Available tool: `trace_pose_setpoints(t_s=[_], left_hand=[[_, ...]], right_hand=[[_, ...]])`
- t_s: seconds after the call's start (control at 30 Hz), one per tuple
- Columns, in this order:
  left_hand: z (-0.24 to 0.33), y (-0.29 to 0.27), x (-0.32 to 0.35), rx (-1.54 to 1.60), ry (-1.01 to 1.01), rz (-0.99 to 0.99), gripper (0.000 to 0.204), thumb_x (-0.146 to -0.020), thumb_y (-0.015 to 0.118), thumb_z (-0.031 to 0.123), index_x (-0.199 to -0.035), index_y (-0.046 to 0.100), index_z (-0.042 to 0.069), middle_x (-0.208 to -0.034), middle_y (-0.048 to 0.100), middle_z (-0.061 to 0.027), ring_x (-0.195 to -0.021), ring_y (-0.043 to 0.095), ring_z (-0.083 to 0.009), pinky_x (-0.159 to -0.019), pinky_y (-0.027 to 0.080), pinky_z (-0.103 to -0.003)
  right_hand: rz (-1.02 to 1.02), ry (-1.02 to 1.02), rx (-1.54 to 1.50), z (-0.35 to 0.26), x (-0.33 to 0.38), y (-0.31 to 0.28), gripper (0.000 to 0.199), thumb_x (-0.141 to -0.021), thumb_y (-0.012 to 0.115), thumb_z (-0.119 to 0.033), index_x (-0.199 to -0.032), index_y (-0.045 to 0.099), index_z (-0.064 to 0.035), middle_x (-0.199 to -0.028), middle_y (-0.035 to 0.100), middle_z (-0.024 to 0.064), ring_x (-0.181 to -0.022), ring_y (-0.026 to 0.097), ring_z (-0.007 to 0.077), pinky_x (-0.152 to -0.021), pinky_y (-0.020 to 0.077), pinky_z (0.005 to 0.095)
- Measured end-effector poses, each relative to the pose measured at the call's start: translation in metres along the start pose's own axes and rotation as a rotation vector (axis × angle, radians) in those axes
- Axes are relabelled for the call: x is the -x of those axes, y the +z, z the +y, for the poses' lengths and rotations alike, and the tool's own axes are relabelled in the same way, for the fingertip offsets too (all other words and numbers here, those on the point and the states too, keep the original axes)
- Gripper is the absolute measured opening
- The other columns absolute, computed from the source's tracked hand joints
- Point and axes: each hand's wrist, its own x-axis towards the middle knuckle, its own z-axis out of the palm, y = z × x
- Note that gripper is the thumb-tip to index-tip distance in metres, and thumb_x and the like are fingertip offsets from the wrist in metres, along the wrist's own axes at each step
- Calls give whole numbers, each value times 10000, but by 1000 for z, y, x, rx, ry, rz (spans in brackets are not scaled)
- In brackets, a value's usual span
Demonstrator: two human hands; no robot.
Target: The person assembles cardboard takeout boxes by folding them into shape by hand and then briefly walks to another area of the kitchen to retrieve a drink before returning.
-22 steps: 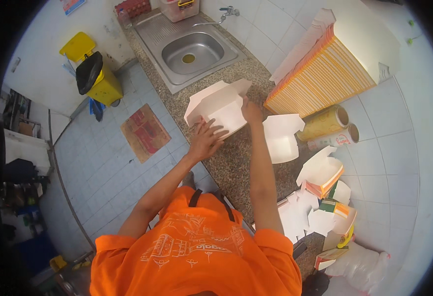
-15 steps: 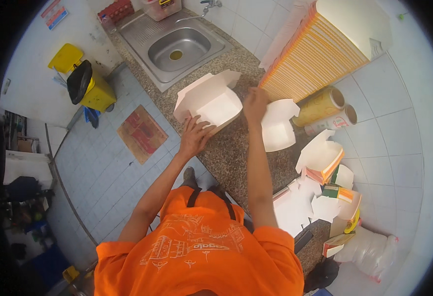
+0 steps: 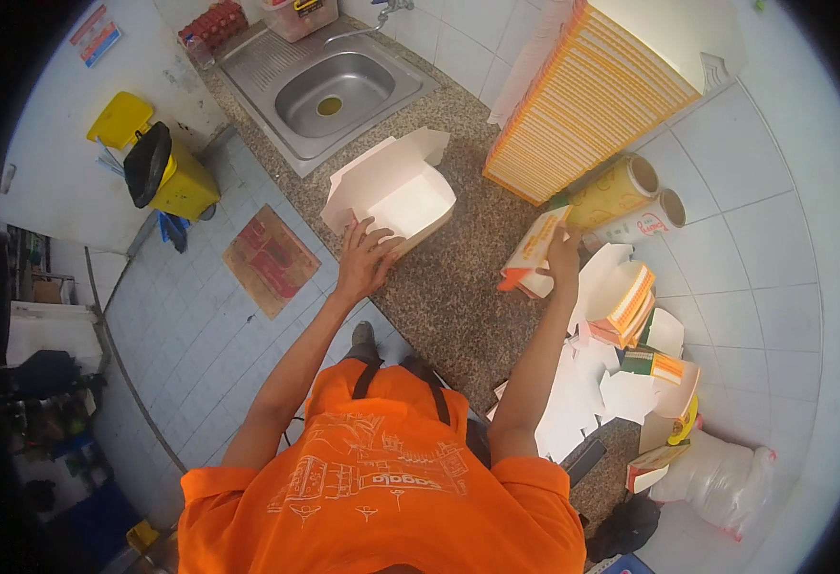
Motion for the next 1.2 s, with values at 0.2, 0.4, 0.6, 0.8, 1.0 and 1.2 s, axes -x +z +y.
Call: trace_pose_setpoints(t_s=[0.2, 0.4, 0.6, 0.8, 1.0, 1.2], left_hand=[[13, 0, -14, 17, 53, -8, 302, -864, 701, 153, -1164, 702, 179, -1226, 611, -43, -1300, 461, -346, -1156, 280, -565], [-1, -26, -8, 196, -9, -40, 224, -820, 744, 89, -1039, 706, 117, -1128, 616, -106, -1152, 565, -325, -1039, 421, -475], [-8, -32, -9, 285, 26, -36, 218, -773, 783, 74, -971, 691, 75, -1022, 621, -95, -1109, 583, -322, -944, 486, -435], [-4, -25, -17, 248, 152, 52, 200, -757, 784, 48, -949, 730, 66, -1006, 676, -88, -1068, 612, -316, -944, 511, -427], [-5, -35, -15, 268, 82, 89, 162, -740, 827, 113, -881, 753, 85, -921, 715, -44, -1032, 618, -299, -938, 501, -428], [-19, -36, -7, 386, -7, 65, 121, -793, 803, 150, -871, 752, 74, -861, 716, -47, -1029, 619, -302, -934, 503, -426]], right_hand=[[268, -129, 854, 45, -54, 14, 567, -881, 633, -270, -1390, 483, -70, -1441, 475, 213, -1203, 574, 383, -976, 465, 598], [103, -157, 841, 44, -20, 40, 531, -847, 733, -366, -1308, 620, -129, -1348, 604, 139, -1208, 588, 362, -1042, 369, 625], [-119, -653, 157, -20, -21, 10, 309, -890, 714, -266, -1065, 727, -11, -938, 735, 195, -851, 715, 309, -781, 534, 404], [-393, -765, 468, -146, 16, 121, 332, -847, 727, -276, -1094, 729, -54, -1024, 714, 182, -972, 675, 367, -874, 522, 463], [-90, -801, 656, -164, 22, 158, 297, -780, 782, -214, -980, 725, -3, -982, 697, 215, -970, 659, 387, -839, 520, 481], [-380, -709, 616, -181, 3, 151, 340, -774, 764, -278, -992, 744, -18, -1045, 703, 202, -991, 660, 381, -860, 521, 467]])
